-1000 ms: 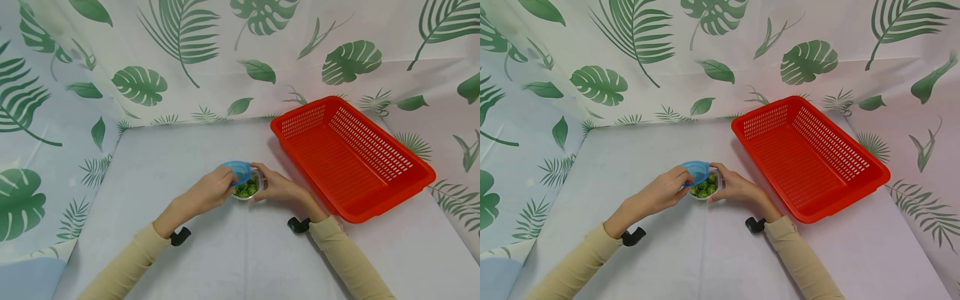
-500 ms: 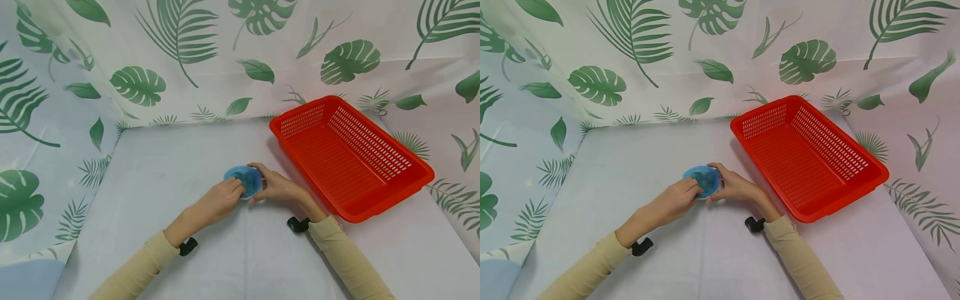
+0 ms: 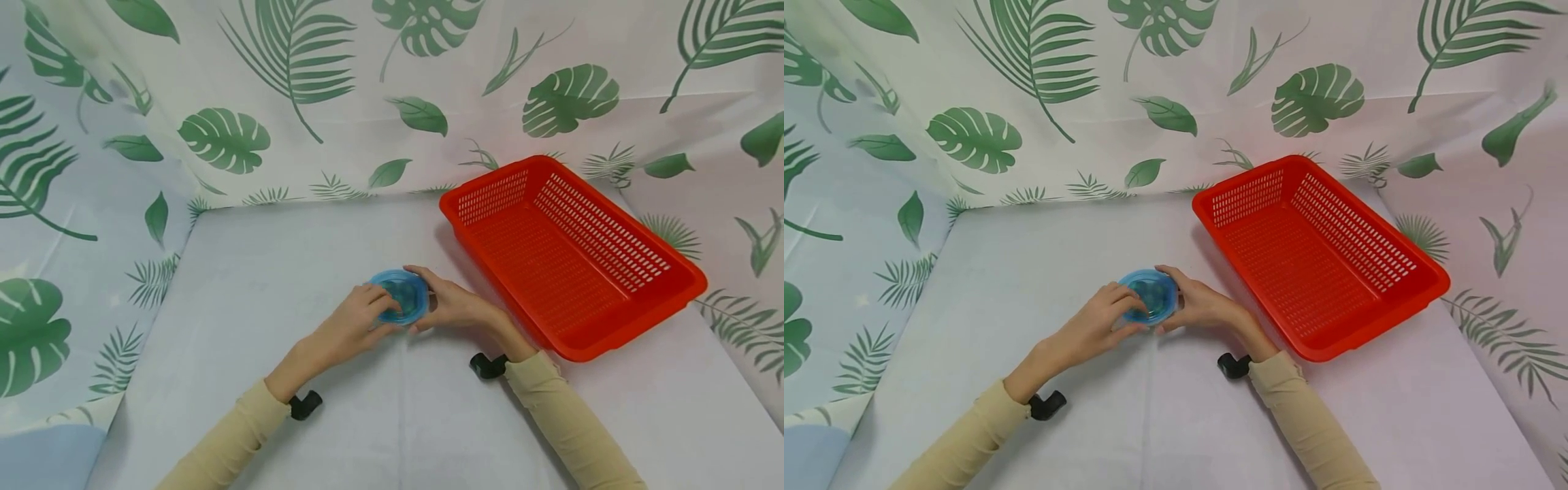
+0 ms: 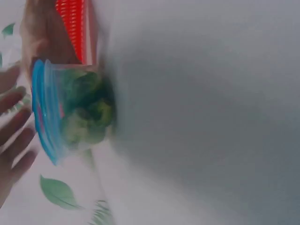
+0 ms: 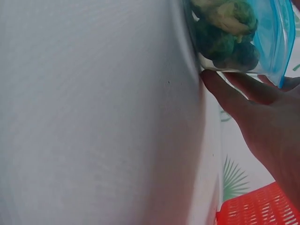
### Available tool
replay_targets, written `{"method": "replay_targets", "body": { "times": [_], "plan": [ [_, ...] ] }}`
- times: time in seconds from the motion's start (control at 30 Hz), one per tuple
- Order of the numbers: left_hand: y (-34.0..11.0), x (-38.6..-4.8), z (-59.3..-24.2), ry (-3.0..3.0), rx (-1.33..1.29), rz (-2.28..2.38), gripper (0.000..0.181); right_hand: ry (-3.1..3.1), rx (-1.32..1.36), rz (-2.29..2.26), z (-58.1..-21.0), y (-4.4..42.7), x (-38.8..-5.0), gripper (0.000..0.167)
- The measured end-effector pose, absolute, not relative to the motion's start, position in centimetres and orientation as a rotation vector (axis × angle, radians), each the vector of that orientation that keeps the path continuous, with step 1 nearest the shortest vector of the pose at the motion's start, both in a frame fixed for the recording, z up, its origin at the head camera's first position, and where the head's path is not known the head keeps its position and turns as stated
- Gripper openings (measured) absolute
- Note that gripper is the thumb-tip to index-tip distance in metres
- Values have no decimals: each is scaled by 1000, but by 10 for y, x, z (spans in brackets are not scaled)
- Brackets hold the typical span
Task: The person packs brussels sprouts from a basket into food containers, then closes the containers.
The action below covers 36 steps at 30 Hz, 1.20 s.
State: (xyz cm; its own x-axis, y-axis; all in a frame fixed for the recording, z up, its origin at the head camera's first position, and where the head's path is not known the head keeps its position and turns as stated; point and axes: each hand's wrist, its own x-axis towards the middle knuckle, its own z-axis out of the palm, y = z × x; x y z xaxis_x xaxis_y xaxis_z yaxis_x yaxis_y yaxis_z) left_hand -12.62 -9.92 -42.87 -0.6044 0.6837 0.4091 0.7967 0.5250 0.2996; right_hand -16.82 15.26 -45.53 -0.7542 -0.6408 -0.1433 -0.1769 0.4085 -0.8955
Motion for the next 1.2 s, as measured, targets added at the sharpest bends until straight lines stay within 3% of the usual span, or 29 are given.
{"method": "replay_targets", "body": {
  "times": [0.23,0.33,0.63,0.83,1.2],
  "plan": [
    [-108,-145,-432,-2898,-410,-1468,49,2368,-467,-1403,-454,156,-167,67],
    [-109,-155,-435,-2989,-191,-1858,51,2403,-347,-1469,-451,156,-167,57],
    [-101,-165,-447,-2857,-122,-2355,20,2198,-169,-1530,-442,156,-165,37],
    [-100,-163,-451,-2772,-43,-2520,27,2136,-213,-1515,-444,153,-164,22],
    [-105,-163,-453,-2698,-145,-2508,36,2125,-179,-1552,-441,142,-166,25]
  ]
}}
